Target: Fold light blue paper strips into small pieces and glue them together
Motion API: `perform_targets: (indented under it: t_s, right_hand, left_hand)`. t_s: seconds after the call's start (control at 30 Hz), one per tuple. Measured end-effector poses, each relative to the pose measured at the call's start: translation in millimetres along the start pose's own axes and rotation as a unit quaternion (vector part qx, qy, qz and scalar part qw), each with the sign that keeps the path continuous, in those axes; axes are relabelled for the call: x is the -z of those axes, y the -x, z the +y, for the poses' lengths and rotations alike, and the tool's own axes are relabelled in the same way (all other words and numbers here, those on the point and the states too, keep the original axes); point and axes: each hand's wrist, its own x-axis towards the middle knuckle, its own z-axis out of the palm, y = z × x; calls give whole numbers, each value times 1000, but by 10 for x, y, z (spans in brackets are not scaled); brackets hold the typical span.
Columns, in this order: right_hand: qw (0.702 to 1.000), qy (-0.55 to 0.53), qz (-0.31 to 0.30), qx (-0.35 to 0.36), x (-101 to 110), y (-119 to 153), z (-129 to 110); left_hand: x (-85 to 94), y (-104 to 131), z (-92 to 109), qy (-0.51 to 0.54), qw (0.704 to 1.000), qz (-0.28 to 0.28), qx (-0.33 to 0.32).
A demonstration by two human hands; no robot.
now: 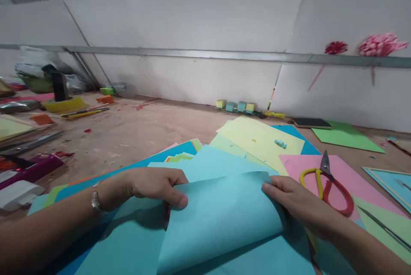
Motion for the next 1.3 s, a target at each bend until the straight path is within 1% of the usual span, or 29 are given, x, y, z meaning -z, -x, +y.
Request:
perform_targets:
  t_s: [0.07, 0.1, 0.17, 0.23, 0.27, 0.33, 0.37, 0.43, 0.5, 0.6, 0.67, 0.77, 0.83, 0.87, 0.97, 1.03, 1.07, 1.1, 1.23, 1.3]
  right_hand:
    - [997, -27, -41, -59, -51, -27, -24]
    - [995, -27, -57, -76, -68, -40, -40]
    - [995, 11, -57, -76, -95, -53, -84]
    - [996, 69, -37, -53, -130, -44, -136]
    - [995, 93, -20, -35, -153, -30, -160]
    - [992, 124, 21, 0, -212, 9, -188]
    - [991, 130, 40, 15, -245, 29, -186]
    - [987, 135, 76, 36, -309, 62, -152]
    - [983, 144, 106, 49, -362, 75, -91]
    - [979, 160, 118, 52, -396, 62, -21]
    - [979, 160, 111, 53, -382, 52, -34]
    - [983, 136, 106, 63, -308, 61, -137]
    - [989, 105, 88, 48, -240, 80, -213]
    - [994, 82, 67, 32, -207, 89, -241]
    - [999, 1, -29, -38, -138, 102, -270]
    - [995, -19, -64, -67, -135, 97, -264]
    - [996, -10, -59, -69, -148, 92, -261]
    - [997, 9, -42, -61, -170, 87, -258]
    - [993, 102, 65, -7, -305, 81, -244]
    - [987, 137, 83, 0, -374, 93, -228]
  left_hand:
    - [-20, -40, -11, -11, 1000, 16, 8]
    - [-43, -45, 2, -26, 999, 32, 13]
    - [-116, -33, 51, -69, 995, 67, 31]
    - [-219, -12, 104, -135, 983, 110, 51]
    - [-275, -5, 123, -188, 970, 145, 48]
    - [-378, -3, 138, -292, 933, 209, 34]
    - [-419, -6, 134, -331, 915, 229, 31]
    - [-466, -16, 113, -378, 892, 244, 36]
    - [-469, -24, 86, -408, 875, 256, 44]
    - [-426, -24, 59, -437, 854, 279, 56]
    - [-393, -21, 59, -436, 856, 270, 55]
    - [-362, -16, 80, -418, 874, 242, 53]
    - [-353, -14, 94, -411, 878, 240, 54]
    - [-351, -14, 96, -409, 878, 243, 54]
    - [-344, -18, 79, -406, 877, 252, 47]
    - [-337, -24, 58, -404, 877, 256, 46]
    - [-334, -28, 49, -403, 877, 257, 45]
    - [-333, -31, 45, -403, 877, 258, 44]
    - [-342, -30, 74, -407, 875, 260, 45]
    - [-353, -14, 98, -416, 868, 265, 55]
